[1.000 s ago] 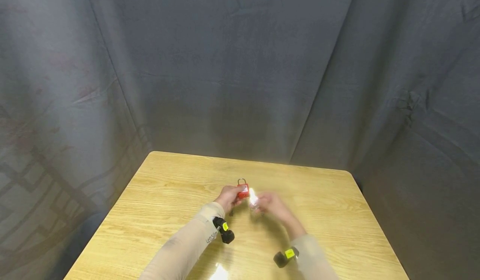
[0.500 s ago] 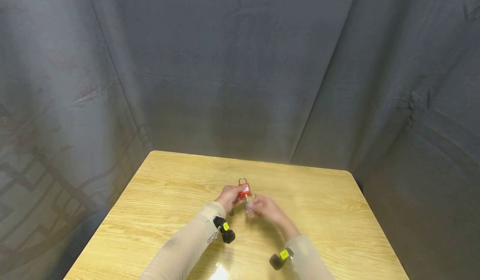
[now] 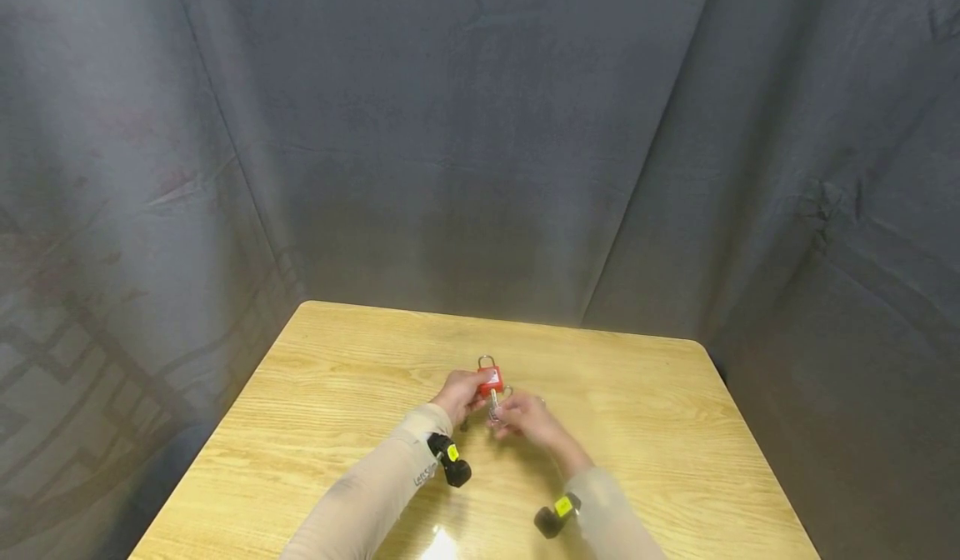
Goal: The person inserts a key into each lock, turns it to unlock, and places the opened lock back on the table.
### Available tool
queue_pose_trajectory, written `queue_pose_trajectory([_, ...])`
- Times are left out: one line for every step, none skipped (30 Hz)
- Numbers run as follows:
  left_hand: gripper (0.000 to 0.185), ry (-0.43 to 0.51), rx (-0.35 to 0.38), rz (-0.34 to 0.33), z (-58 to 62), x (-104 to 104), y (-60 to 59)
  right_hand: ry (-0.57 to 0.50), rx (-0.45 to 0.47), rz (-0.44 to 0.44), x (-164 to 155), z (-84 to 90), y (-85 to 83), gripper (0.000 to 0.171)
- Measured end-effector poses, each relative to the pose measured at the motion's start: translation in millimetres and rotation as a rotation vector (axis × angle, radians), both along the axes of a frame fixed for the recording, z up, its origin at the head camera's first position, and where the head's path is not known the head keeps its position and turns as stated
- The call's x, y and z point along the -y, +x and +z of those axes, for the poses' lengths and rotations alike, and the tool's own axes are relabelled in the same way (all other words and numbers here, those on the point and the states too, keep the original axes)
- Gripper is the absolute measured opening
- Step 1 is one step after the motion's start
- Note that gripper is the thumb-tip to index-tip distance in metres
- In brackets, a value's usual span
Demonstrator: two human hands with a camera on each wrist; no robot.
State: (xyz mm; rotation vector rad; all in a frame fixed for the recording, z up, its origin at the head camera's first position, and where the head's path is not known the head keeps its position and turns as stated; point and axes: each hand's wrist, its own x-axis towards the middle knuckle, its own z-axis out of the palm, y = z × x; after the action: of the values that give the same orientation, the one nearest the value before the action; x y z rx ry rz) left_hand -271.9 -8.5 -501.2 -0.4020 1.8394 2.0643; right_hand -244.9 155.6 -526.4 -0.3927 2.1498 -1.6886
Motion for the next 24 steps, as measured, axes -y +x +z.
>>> queue_pose_trajectory([0.037,-0.003,-0.001,0.0,-0.2,0.1,0.0,-0.002,0.007,-0.001,0.2,0.2,0.0,0.025])
queue_pose_trajectory([0.037,-0.003,-0.002,0.001,-0.4,0.2,-0.1,-0.002,0.014,-0.003,0.4,0.3,-0.1,0.025])
queue_pose_trajectory([0.037,-0.004,-0.001,0.003,-0.5,0.2,-0.1,-0.002,0.02,-0.003,0.6,0.3,-0.2,0.025])
queue_pose_trajectory([0.037,-0.005,0.0,0.007,-0.4,0.2,-0.1,-0.001,0.024,-0.002,0.6,0.4,-0.3,0.025])
queue_pose_trajectory([0.037,-0.005,0.001,0.01,-0.3,0.1,-0.1,0.001,0.032,-0.003,0.7,0.3,-0.4,0.025])
queue_pose_trajectory([0.037,-0.005,-0.002,0.013,-0.5,0.0,0.0,0.005,0.036,-0.002,0.7,0.5,-0.5,0.025])
queue_pose_trajectory([0.036,-0.005,-0.002,0.014,-0.5,-0.1,0.0,0.008,0.039,-0.001,0.8,0.5,-0.6,0.025])
queue_pose_trajectory([0.036,-0.004,-0.002,0.016,-0.4,-0.2,-0.1,0.009,0.044,0.0,0.8,0.5,-0.8,0.025])
queue_pose_trajectory([0.036,-0.002,-0.002,0.017,-0.4,-0.3,-0.1,0.009,0.045,0.004,0.8,0.5,-0.8,0.025])
queue_pose_trajectory([0.035,-0.001,-0.002,0.016,-0.5,-0.4,-0.2,0.009,0.048,0.007,0.9,0.7,-0.9,0.025])
queue_pose_trajectory([0.035,0.001,-0.003,0.015,-0.6,-0.4,-0.3,0.01,0.052,0.008,0.8,0.5,-1.0,0.025])
queue_pose_trajectory([0.035,0.002,-0.002,0.013,-0.9,-0.5,-0.4,0.011,0.053,0.009,0.8,0.6,-1.2,0.026])
queue_pose_trajectory([0.035,0.004,0.001,0.012,-0.8,-0.4,-0.7,0.009,0.054,0.01,0.7,0.4,-1.2,0.026])
queue_pose_trajectory([0.035,0.004,0.001,0.011,-1.0,-0.3,-0.8,0.01,0.055,0.009,0.6,0.5,-1.3,0.026])
queue_pose_trajectory([0.035,0.004,0.002,0.01,-1.2,-0.2,-1.0,0.011,0.053,0.009,0.5,0.5,-1.5,0.026])
queue_pose_trajectory([0.035,0.003,0.002,0.009,-1.4,-0.2,-1.1,0.01,0.056,0.007,0.4,0.6,-1.7,0.026])
queue_pose_trajectory([0.035,0.003,0.002,0.01,-1.4,-0.1,-1.1,0.012,0.054,0.007,0.2,0.6,-1.9,0.026])
queue_pose_trajectory([0.035,0.003,0.001,0.011,-1.6,0.0,-1.2,0.013,0.054,0.009,0.1,0.8,-2.1,0.027])
queue_pose_trajectory([0.035,0.001,-0.001,0.01,-1.8,0.0,-1.2,0.013,0.052,0.012,0.0,0.8,-2.1,0.028])
queue_pose_trajectory([0.035,0.0,-0.002,0.01,-1.9,-0.1,-1.2,0.017,0.049,0.015,-0.1,0.9,-2.4,0.029])
queue_pose_trajectory([0.035,-0.001,-0.003,0.012,-2.1,-0.2,-1.2,0.019,0.048,0.019,0.0,0.8,-2.5,0.03])
queue_pose_trajectory([0.035,-0.003,-0.003,0.012,-2.2,-0.3,-1.2,0.022,0.048,0.02,0.1,0.8,-2.6,0.031])
queue_pose_trajectory([0.036,-0.006,-0.005,0.012,-2.4,-0.5,-1.2,0.026,0.046,0.022,0.2,0.6,-2.7,0.031])
queue_pose_trajectory([0.036,-0.008,-0.006,0.012,-2.6,-0.7,-1.2,0.028,0.047,0.022,0.4,0.5,-2.8,0.032])
